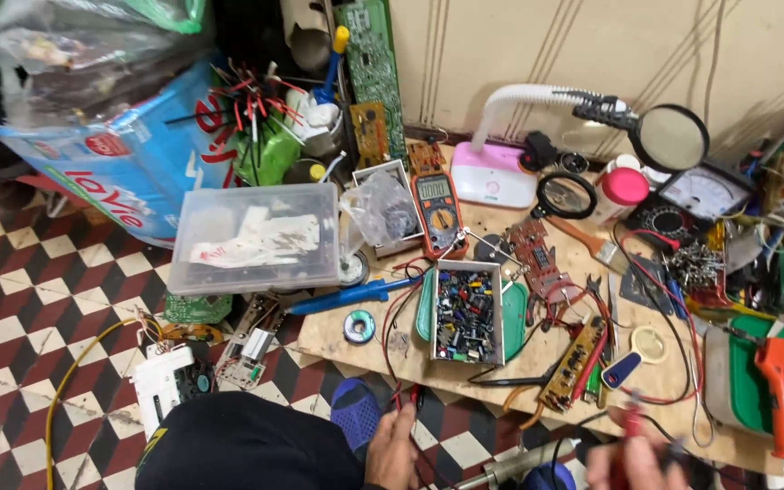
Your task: Inspecting an electronic circuit board with a magnifying glass and applying adhesive tape to secure components.
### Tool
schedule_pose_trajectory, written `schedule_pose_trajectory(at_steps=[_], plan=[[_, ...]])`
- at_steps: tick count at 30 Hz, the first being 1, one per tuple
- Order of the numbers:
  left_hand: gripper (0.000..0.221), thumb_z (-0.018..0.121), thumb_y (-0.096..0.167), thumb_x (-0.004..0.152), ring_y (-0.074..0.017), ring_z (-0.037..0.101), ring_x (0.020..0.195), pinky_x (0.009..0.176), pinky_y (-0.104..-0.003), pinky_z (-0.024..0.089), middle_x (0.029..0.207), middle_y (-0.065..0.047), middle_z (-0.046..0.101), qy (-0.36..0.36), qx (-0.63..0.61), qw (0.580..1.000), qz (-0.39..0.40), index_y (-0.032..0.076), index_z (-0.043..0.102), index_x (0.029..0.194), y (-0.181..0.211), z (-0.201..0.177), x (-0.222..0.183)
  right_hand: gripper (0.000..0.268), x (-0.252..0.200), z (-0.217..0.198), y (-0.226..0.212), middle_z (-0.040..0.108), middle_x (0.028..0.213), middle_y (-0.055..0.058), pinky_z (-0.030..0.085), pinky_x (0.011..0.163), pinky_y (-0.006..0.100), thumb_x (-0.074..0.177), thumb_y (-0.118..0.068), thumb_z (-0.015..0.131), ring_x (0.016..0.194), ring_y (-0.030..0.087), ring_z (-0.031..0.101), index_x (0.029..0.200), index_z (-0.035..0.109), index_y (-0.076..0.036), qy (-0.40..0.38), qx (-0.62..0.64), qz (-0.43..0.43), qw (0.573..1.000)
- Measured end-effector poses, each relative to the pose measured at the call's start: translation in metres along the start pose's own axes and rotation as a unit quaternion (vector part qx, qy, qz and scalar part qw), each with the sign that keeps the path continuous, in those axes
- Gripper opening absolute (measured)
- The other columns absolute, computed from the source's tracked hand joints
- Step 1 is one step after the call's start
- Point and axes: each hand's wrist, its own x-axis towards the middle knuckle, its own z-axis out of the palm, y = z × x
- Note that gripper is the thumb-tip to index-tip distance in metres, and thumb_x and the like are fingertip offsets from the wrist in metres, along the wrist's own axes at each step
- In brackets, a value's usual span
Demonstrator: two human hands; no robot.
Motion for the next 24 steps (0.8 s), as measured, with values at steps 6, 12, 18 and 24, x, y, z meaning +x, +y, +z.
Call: schedule_pose_trajectory(at_steps=[6, 12, 18, 24], plan=[[0.059, 0.048, 0.016, 0.102, -0.0349, 0.068, 0.089, 0.077, -0.042, 0.059, 0.118, -0.022, 0.077, -0.088, -0.225, 0.964, -0.110, 0.010, 0.073, 0.155, -0.059, -0.024, 0.084, 0.037, -0.013, 0.058, -0.005, 0.055, 0.069, 0.019, 0.029, 0.047, 0.036, 0.119, -0.024, 0.055, 0.048, 0.027, 0.042, 0.135, 0.076, 0.002, 0.015, -0.015, 0.024, 0.999], [0.070, 0.070, 0.007, 0.102, -0.0542, 0.066, 0.137, 0.116, -0.059, 0.052, 0.156, -0.035, 0.063, -0.200, -0.343, 0.917, -0.052, 0.001, 0.047, 0.168, -0.088, -0.051, 0.095, 0.035, 0.000, 0.066, -0.022, 0.071, 0.093, 0.027, 0.036, 0.047, 0.041, 0.117, -0.013, 0.058, 0.052, 0.033, 0.047, 0.139, 0.072, 0.011, -0.013, 0.007, 0.046, 0.999], [0.086, 0.071, 0.023, 0.092, -0.0586, 0.054, 0.153, 0.127, -0.066, 0.040, 0.171, -0.036, 0.050, -0.182, -0.332, 0.926, 0.008, 0.006, 0.042, 0.172, -0.049, -0.078, 0.048, 0.038, 0.006, 0.054, -0.025, 0.060, 0.087, 0.019, 0.029, 0.043, 0.034, 0.117, -0.018, 0.056, 0.048, 0.023, 0.038, 0.146, 0.070, 0.002, -0.026, 0.043, 0.006, 0.999], [0.054, 0.071, 0.022, 0.099, -0.0402, 0.081, 0.101, 0.093, -0.046, 0.067, 0.128, -0.034, 0.085, -0.075, -0.237, 0.965, 0.080, -0.002, 0.071, 0.147, 0.093, -0.028, -0.113, 0.036, -0.032, 0.113, -0.044, 0.042, 0.053, 0.015, 0.019, 0.039, 0.035, 0.109, -0.016, 0.064, 0.039, 0.023, 0.030, 0.135, 0.080, 0.001, -0.024, 0.033, 0.077, 0.996]])
